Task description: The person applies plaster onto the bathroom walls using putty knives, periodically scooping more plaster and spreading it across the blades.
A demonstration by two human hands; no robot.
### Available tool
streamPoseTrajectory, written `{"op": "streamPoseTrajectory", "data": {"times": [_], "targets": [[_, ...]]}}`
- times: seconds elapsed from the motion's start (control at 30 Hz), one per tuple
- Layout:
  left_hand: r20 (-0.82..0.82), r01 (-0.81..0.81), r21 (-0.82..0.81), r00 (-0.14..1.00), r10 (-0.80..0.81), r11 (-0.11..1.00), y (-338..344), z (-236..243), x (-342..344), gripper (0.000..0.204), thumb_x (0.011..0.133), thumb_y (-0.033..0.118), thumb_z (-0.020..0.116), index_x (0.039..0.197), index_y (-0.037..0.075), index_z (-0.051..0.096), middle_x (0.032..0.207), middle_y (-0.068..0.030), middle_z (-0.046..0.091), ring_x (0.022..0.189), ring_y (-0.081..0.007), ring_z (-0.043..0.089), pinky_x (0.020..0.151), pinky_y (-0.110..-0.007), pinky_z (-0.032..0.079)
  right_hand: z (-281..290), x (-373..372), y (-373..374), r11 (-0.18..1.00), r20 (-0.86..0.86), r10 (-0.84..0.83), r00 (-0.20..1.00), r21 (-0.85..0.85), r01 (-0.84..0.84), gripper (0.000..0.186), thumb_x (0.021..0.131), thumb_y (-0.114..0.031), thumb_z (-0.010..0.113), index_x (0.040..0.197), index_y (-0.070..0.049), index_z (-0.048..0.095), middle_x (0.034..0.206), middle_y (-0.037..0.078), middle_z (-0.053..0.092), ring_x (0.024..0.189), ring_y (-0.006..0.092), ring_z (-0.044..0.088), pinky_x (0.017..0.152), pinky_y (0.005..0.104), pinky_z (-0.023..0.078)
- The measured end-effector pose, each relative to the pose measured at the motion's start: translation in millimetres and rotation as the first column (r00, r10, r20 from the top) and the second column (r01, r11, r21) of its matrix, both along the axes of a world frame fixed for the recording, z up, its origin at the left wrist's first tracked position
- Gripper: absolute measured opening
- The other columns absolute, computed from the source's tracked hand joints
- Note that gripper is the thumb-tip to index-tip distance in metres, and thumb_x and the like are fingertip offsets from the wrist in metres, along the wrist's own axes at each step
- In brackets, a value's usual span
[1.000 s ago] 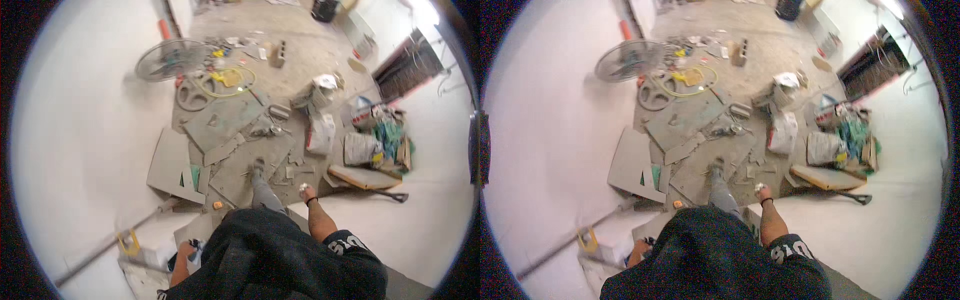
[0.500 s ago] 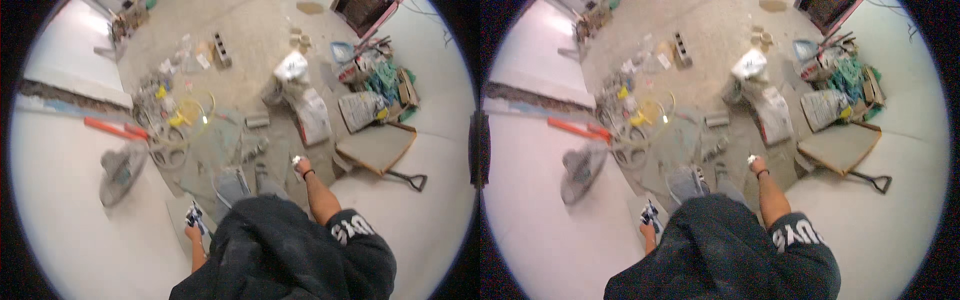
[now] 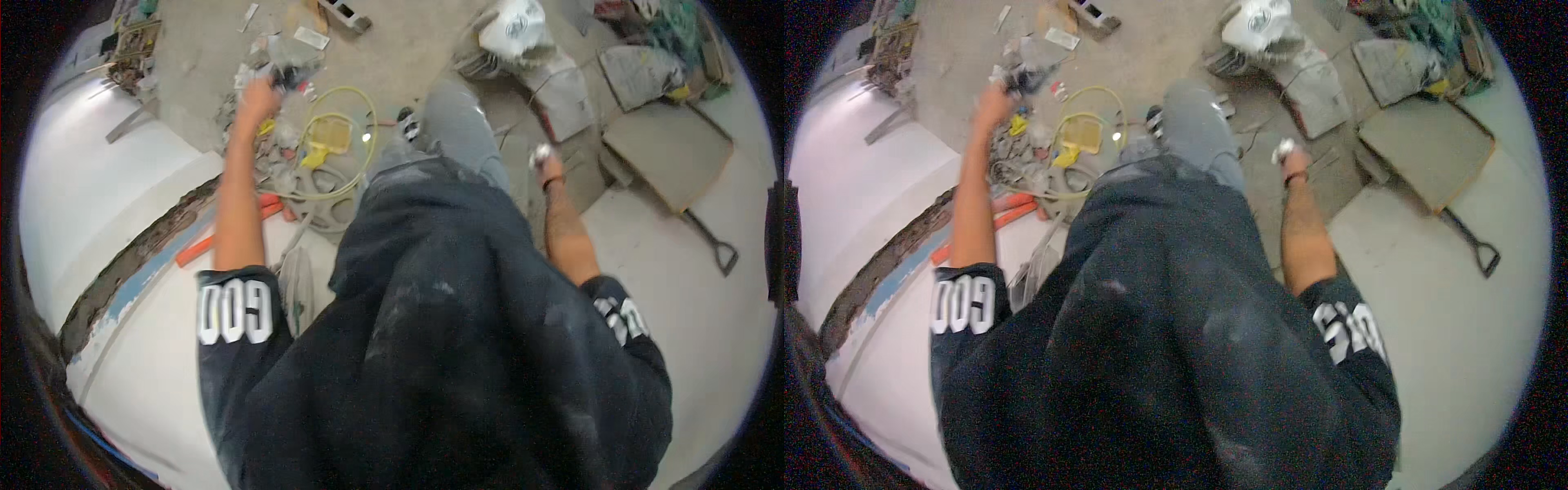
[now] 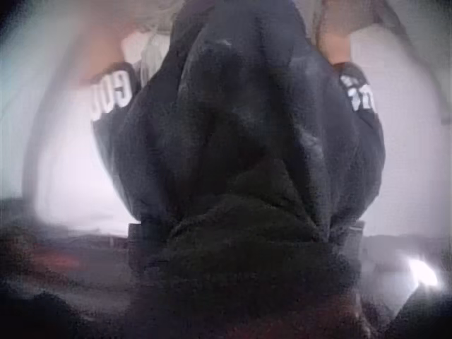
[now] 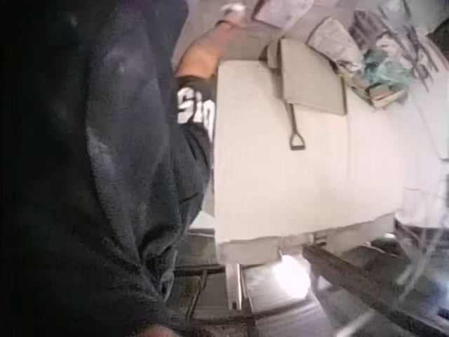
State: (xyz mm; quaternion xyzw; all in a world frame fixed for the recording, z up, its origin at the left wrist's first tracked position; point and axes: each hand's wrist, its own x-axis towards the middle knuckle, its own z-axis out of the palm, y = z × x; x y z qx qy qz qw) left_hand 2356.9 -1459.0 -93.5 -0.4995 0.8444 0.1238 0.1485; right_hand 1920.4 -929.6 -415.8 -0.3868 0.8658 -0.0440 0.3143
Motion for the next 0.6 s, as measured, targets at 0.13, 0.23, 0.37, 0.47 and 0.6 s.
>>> {"op": "streamPoseTrajectory", "data": {"times": [0.13, 0.23, 0.37, 0.47, 0.6], "targets": [[-0.044, 0.058, -0.203, 0.997, -0.068, 0.977, -90.3, 33.3, -104.5, 0.02, 0.074, 0.016, 0.053, 0.088, 0.005, 0.061, 0.082, -0.0222, 0.059, 0.079, -0.0377, 0.056, 0.068, -0.044, 0.045, 57.0, 75.8, -57.4, 0.403, 0.525, -0.843, 0.115, 0.478, 0.78, 0.017, 0.077, -0.013, 0.05, 0.087, -0.002, 0.058, 0.079, 0.015, 0.062, 0.072, 0.03, 0.059, 0.058, 0.0371, 0.046], [-0.17, 0.221, -0.095, 0.957, -0.235, 0.971, -152.6, -6.4, -136.7, 0.016, 0.071, 0.006, 0.049, 0.082, 0.0, 0.058, 0.085, -0.0216, 0.058, 0.08, -0.0372, 0.056, 0.067, -0.044, 0.045, 64.0, 65.5, -66.3, 0.837, 0.441, -0.534, 0.721, 0.396, 0.378, 0.022, 0.081, -0.018, 0.048, 0.096, -0.005, 0.057, 0.086, 0.011, 0.062, 0.075, 0.0254, 0.059, 0.064, 0.0349, 0.047], [0.232, 0.09, 0.423, 0.951, -0.204, 0.902, -179.6, -155.2, -95.3, 0.027, 0.071, 0.013, 0.055, 0.094, -0.001, 0.057, 0.091, -0.0229, 0.058, 0.085, -0.0356, 0.056, 0.075, -0.042, 0.044, 31.3, 10.6, -168.0, 0.997, -0.019, 0.024, 1.0, 0.076, -0.022, 0.024, 0.086, -0.018, 0.039, 0.095, -0.006, 0.058, 0.08, 0.009, 0.061, 0.07, 0.0206, 0.059, 0.06, 0.0337, 0.047], [0.453, -0.272, 0.535, 0.892, 0.0, 0.8, -176.7, -194.7, -51.9, 0.029, 0.063, 0.017, 0.057, 0.086, -0.001, 0.062, 0.093, -0.0258, 0.058, 0.09, -0.0376, 0.056, 0.081, -0.041, 0.044, 37.4, -48.7, -270.3, 0.867, 0.303, -0.122, 0.945, -0.431, 0.25, 0.023, 0.081, -0.014, 0.048, 0.1, -0.004, 0.057, 0.081, 0.013, 0.059, 0.07, 0.0281, 0.056, 0.06, 0.0394, 0.044], [0.1, -0.23, 0.777, 0.964, 0.246, 0.586, -128.2, -217.2, 94.5, 0.032, 0.063, 0.027, 0.065, 0.083, 0.004, 0.063, 0.084, -0.0198, 0.062, 0.076, -0.0344, 0.06, 0.065, -0.04, 0.048, 115.9, -183.9, -558.7, 0.579, 0.726, -0.611, 0.315, 0.139, 0.804, 0.019, 0.076, -0.005, 0.053, 0.094, -0.004, 0.055, 0.08, 0.004, 0.058, 0.068, 0.0155, 0.055, 0.061, 0.0259, 0.047]]}}
